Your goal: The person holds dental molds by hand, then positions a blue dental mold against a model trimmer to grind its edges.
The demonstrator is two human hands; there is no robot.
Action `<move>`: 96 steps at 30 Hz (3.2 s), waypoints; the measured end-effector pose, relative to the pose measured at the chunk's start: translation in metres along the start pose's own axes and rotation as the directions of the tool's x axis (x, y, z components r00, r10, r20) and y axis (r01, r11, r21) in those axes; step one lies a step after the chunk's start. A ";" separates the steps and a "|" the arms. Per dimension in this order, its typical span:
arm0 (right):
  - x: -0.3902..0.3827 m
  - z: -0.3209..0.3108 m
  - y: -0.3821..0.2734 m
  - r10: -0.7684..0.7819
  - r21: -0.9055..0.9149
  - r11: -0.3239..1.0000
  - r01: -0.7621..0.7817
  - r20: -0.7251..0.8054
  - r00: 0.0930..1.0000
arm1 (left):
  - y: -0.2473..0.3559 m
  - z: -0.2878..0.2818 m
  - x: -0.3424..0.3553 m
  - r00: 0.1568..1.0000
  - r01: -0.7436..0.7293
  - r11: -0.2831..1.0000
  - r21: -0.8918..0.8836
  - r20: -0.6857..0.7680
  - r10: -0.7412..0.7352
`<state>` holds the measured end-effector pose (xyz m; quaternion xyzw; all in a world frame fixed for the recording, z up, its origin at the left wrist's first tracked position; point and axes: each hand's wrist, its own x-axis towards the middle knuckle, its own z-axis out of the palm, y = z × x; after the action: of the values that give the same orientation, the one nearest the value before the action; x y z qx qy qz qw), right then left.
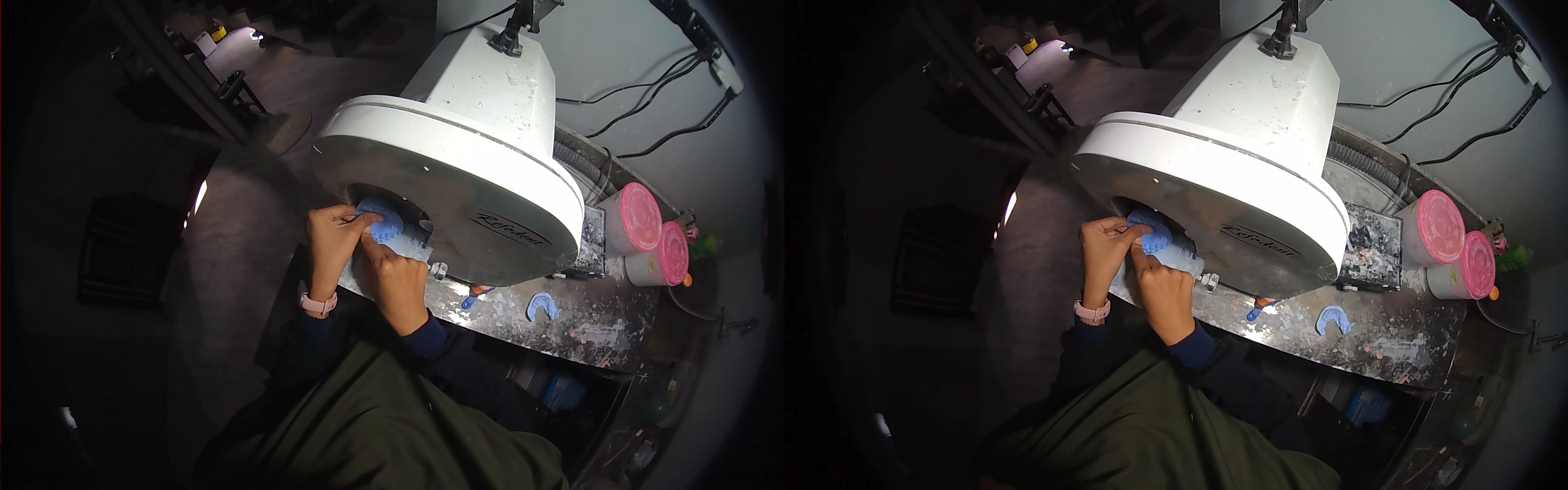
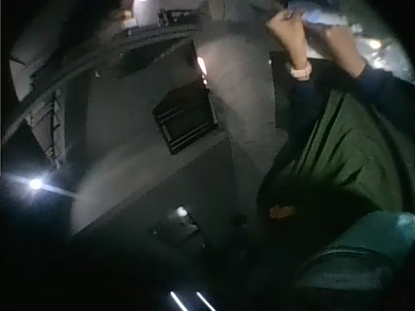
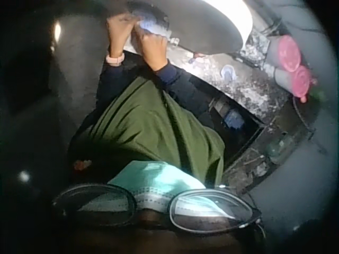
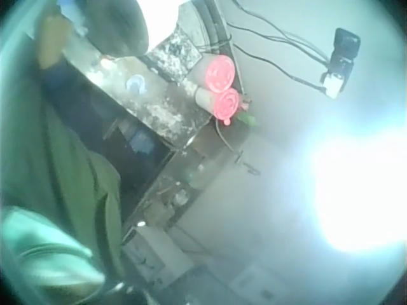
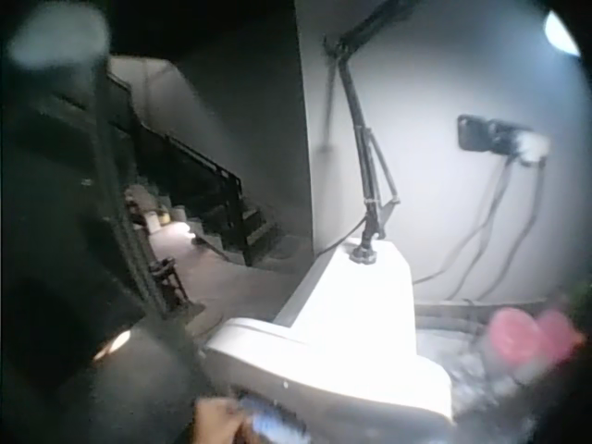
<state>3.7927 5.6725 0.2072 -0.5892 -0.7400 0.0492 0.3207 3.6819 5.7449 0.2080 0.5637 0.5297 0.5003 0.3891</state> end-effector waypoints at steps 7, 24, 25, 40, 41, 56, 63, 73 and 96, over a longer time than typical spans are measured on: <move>-0.002 -0.002 0.000 0.000 0.016 1.000 0.000 -0.005 1.000 | 0.014 0.001 -0.004 0.999 0.036 0.999 -0.011 0.015 -0.036; -0.009 -0.028 -0.011 -0.026 0.103 0.994 0.029 -0.029 0.999 | 0.011 -0.054 -0.003 0.885 0.053 0.984 0.171 0.447 -0.126; -0.008 -0.024 -0.008 -0.046 0.082 0.996 0.047 -0.022 0.999 | 0.015 -0.052 -0.004 0.905 0.050 0.977 0.205 0.404 -0.131; 0.016 0.012 0.012 -0.046 -0.043 0.998 0.044 -0.040 0.998 | -0.001 -0.036 -0.008 0.965 0.096 0.992 -0.082 0.251 -0.072; 0.017 0.013 0.014 -0.043 -0.042 0.998 0.042 -0.039 0.998 | -0.003 -0.034 -0.007 0.973 0.076 0.994 -0.081 0.225 -0.056; 0.029 0.016 0.037 -0.050 -0.067 0.997 0.047 -0.057 0.997 | -0.007 -0.008 0.002 0.988 0.097 0.975 -0.198 0.137 -0.071; 0.031 0.019 0.037 -0.012 -0.079 0.997 0.007 -0.054 0.998 | -0.012 -0.005 0.002 0.991 0.092 0.965 -0.243 0.115 -0.066; 0.032 0.021 0.032 0.037 -0.089 0.995 -0.043 -0.064 0.997 | -0.015 -0.006 0.002 0.995 0.067 0.963 -0.260 0.091 -0.044; 0.021 0.024 0.023 0.016 -0.030 0.999 -0.018 -0.071 0.997 | -0.016 -0.009 -0.004 0.998 0.065 0.966 -0.250 0.036 -0.057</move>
<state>3.7972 5.7056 0.1861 -0.6018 -0.7237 0.0198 0.3370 3.6701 5.7420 0.1936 0.5004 0.4737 0.5431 0.4799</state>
